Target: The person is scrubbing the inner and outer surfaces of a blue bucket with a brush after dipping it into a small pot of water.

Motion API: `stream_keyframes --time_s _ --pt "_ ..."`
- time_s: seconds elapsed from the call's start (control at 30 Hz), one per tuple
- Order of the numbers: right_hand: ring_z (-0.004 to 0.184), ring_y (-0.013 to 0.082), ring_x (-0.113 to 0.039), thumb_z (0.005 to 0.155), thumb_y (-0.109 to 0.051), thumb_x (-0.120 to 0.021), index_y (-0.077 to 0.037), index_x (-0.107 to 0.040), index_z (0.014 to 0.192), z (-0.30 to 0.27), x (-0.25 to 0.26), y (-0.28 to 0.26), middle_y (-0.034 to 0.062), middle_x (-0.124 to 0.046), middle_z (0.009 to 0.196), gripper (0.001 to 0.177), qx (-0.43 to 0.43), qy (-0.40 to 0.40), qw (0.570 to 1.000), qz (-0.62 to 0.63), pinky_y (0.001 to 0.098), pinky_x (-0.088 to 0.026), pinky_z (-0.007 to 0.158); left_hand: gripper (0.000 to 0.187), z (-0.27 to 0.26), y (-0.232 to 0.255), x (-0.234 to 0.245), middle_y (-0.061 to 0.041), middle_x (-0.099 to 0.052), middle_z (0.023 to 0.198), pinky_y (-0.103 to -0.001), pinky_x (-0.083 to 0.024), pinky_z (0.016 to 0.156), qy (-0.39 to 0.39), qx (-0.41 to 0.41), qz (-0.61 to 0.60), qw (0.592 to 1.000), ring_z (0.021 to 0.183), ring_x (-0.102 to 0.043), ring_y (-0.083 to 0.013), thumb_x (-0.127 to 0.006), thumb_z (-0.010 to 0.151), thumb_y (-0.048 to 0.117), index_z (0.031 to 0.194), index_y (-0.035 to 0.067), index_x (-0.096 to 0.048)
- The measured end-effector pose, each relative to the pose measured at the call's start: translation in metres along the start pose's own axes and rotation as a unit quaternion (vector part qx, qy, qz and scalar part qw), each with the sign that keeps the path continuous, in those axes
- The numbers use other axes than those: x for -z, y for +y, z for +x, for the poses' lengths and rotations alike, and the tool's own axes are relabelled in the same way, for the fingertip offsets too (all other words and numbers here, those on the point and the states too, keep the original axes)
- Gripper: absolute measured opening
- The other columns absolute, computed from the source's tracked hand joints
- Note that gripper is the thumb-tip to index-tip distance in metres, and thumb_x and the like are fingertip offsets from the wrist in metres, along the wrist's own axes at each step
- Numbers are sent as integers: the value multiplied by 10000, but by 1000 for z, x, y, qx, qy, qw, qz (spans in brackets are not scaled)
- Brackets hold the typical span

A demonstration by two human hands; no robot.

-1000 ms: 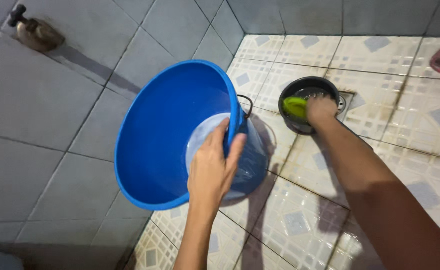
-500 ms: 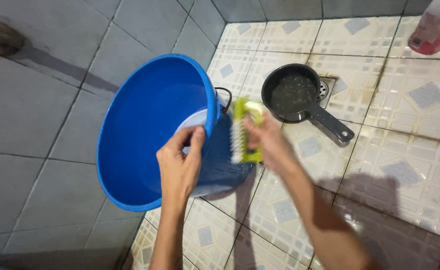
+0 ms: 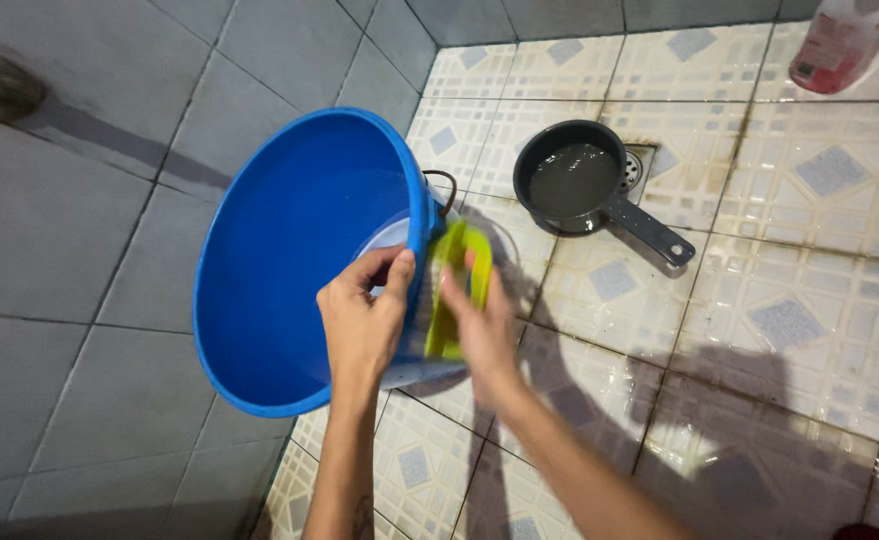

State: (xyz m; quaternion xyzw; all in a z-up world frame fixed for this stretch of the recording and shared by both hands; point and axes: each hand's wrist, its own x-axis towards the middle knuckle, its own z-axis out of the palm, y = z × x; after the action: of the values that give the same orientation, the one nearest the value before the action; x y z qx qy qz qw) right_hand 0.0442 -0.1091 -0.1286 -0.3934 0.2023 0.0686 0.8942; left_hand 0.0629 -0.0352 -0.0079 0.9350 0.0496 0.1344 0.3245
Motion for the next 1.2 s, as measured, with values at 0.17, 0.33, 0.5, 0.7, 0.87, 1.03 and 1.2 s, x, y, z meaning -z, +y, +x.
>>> stream_keyframes --time_s 0.17,0.33,0.5,0.7,0.87,1.03,1.2 --pt "1130 70 -615 911 -282 -729 -127 -536 1439 8 21 51 -22 -648 1291 584 14 68 998 -9 283 -499 931 259 -3 -7 0 -91 -786 822 -283 -548 687 1 -40 -23 999 732 -708 -95 -738 909 250 1046 35 -785" --pt "852 227 -595 945 -301 -771 46 -649 1349 78 23 8 101 -630 1019 546 -23 27 999 34 418 -501 733 260 2 -1 1 -97 -772 771 -296 -522 646 -9 -19 -22 1000 683 -659 -102 -731 916 255 1035 32 -787" --pt "1189 75 -610 930 -338 -751 -123 -552 1475 4 6 -1 -20 -645 1379 619 55 14 997 -58 301 -465 985 265 2 3 2 -94 -770 755 -295 -518 637 -7 4 -18 1000 666 -652 -96 -735 907 255 1016 17 -778" --pt "1220 120 -573 875 -338 -739 -182 -505 1496 23 20 5 -2 -625 1379 682 -70 52 996 15 355 -448 1017 277 1 3 7 -45 -657 636 -297 -454 563 -22 40 0 999 603 -527 -67 -739 904 271 1023 26 -791" --pt "1167 140 -628 877 -349 -736 -148 -551 1481 16 -5 -6 50 -689 1352 663 0 43 999 -15 326 -468 997 268 2 5 7 -21 -617 614 -301 -410 537 -30 50 -12 998 585 -485 -64 -727 906 257 1030 29 -793" --pt "1071 146 -621 869 -324 -710 -179 -519 1500 -43 -5 -3 50 -672 1282 676 -71 19 997 -12 334 -501 894 286 3 -6 9 -3 -703 699 -256 -453 584 -31 37 -40 998 639 -568 -42 -646 854 148 1082 48 -786" --pt "1063 136 -620 905 -274 -705 -83 -533 1467 -17 -29 -20 65 -680 1254 618 22 57 992 108 305 -509 901 451 3 -13 12 -83 -796 883 -272 -506 666 -57 7 -83 995 740 -666 -115 -477 813 130 1141 25 -768"
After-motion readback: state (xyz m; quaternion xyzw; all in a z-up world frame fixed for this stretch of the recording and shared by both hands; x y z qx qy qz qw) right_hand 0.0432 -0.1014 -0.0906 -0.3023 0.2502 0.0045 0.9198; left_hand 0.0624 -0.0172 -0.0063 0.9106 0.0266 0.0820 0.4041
